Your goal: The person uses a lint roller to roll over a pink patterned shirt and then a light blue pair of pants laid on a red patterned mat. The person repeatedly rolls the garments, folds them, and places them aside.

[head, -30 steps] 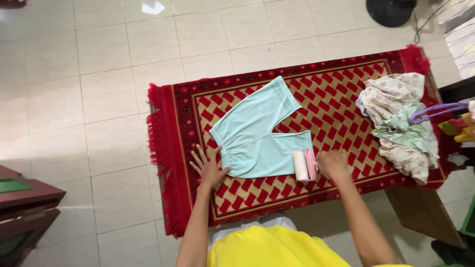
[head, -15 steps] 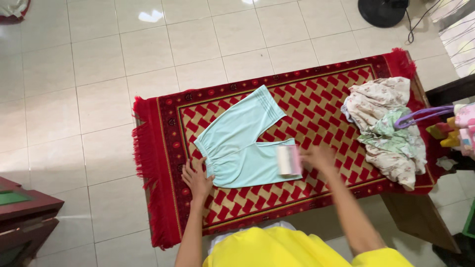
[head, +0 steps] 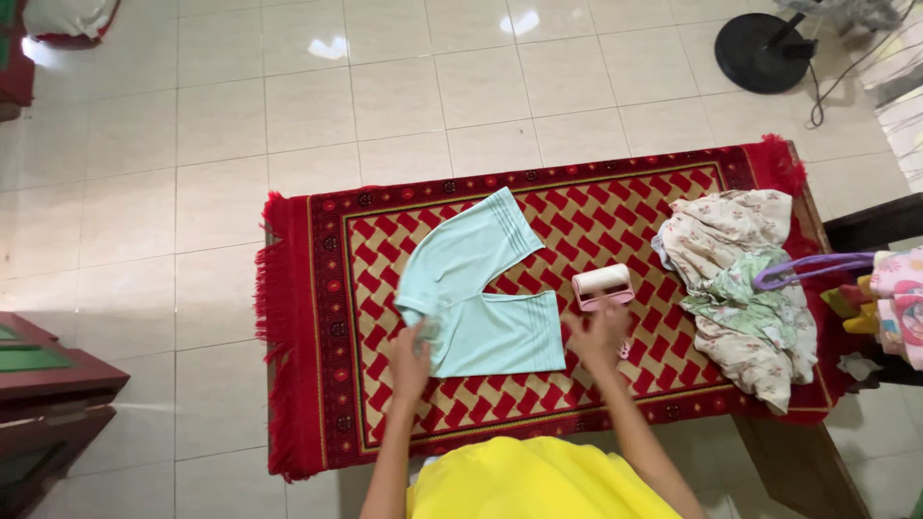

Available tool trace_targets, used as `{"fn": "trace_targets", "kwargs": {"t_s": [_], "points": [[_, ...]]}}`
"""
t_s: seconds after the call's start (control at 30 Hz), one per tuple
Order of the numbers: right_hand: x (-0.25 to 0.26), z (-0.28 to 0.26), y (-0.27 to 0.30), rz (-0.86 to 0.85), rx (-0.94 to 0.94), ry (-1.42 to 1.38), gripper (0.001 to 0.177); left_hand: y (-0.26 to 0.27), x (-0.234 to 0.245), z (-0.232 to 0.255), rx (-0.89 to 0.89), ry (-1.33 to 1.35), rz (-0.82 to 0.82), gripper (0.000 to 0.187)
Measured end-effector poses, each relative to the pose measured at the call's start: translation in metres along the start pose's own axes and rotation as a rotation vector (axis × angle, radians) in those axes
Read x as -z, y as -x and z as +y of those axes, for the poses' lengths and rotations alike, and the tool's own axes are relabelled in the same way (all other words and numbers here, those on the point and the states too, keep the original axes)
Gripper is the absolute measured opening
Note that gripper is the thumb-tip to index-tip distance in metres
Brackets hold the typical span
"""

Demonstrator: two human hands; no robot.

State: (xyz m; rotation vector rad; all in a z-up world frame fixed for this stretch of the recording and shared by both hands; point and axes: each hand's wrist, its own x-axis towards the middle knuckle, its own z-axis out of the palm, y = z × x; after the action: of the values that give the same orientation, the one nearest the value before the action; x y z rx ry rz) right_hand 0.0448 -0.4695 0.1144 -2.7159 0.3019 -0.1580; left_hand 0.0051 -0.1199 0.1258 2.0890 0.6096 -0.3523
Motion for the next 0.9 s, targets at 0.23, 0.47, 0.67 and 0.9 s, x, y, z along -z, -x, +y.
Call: {"fn": "trace_targets", "kwargs": {"t_s": [0.23,0.47,0.67,0.9], "points": [[-0.012,-0.12,0.015,-0.639,0.081,-0.75,0.04,0.082,-0.021,0.081,-0.598,0.018,-0.19,0.043],[-0.009,-0.082,0.001,-0.441,-0.535,-1.334,0.021,0.062,0.012,0.047,0.042,0.335,-0.07,0.035],[0.024,-0.117,0.016,-0.648,-0.164,-0.858,0.028,0.059,0.005,0.051,-0.419,0.174,-0.021,0.049],[0.091,-0.135,-0.016,-0.7,0.085,-0.478,0.021,0.034,0.013,0.064,0.242,1.001,-0.502,0.038]]}}
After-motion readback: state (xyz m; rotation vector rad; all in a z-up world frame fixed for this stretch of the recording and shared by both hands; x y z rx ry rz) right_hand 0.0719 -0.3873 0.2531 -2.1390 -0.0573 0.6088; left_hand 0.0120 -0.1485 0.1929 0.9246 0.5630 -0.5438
